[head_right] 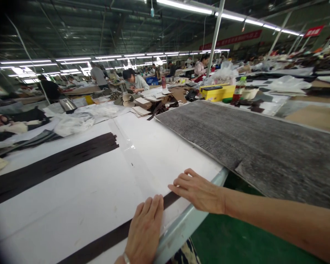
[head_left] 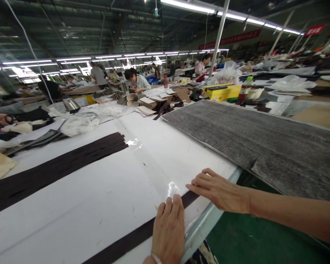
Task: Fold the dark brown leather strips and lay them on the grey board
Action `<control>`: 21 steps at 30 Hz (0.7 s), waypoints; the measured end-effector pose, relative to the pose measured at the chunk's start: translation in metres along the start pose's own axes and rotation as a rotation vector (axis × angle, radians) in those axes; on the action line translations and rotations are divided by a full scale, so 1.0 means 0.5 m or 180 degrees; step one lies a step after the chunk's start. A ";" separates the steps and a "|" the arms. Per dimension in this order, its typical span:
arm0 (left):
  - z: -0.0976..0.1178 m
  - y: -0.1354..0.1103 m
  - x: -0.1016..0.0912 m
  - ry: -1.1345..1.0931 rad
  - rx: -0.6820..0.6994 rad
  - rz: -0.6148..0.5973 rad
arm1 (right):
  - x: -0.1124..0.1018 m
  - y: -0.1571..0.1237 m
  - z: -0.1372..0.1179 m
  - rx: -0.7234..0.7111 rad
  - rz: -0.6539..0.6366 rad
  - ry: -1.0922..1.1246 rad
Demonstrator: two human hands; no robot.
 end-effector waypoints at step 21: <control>-0.001 0.004 -0.011 0.0043 0.0097 -0.0026 | 0.028 -0.009 -0.032 0.0295 -0.0202 0.0175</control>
Point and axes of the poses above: each hand's wrist, its own y-axis towards the middle knuckle, its own x-axis out of the palm, z = x × y, the point moved 1 cm from there along y, towards the middle knuckle, and after that the axes turned 12 degrees about y, right-handed, at the moved point
